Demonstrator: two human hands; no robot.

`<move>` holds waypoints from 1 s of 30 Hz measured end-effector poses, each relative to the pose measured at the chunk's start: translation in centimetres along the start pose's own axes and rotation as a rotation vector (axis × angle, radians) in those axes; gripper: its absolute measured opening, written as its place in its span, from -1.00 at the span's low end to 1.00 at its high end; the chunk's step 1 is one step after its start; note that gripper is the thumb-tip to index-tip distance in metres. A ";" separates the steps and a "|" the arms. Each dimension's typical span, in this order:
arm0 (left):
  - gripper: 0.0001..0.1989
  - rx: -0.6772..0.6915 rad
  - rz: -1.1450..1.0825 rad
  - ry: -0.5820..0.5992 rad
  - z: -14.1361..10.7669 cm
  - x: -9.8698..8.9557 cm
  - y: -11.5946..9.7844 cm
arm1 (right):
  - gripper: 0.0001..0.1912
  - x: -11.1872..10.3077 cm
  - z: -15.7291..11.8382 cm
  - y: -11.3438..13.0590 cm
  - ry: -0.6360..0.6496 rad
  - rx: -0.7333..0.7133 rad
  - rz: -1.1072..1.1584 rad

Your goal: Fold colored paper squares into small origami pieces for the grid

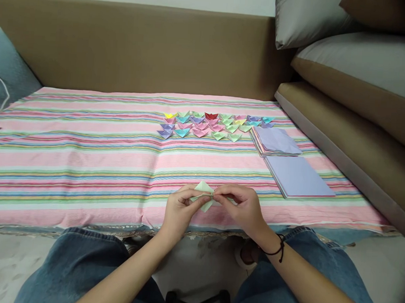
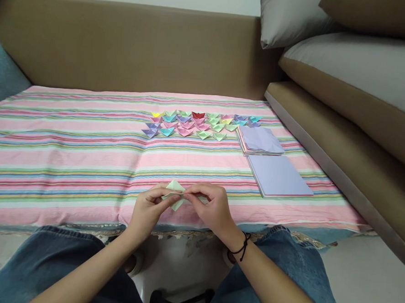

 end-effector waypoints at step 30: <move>-0.86 0.267 0.306 0.209 1.1 -0.5 -2.7 | -0.88 1.1 0.1 -0.5 0.136 0.012 -0.108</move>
Point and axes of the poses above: each hand's wrist, its own z-axis towards the middle knuckle, its own x-axis out of the palm, y = z × x, the point moved 9 cm from there along z, towards the middle knuckle, and after that the axes turned 9 degrees about z, right-handed, at the moved point
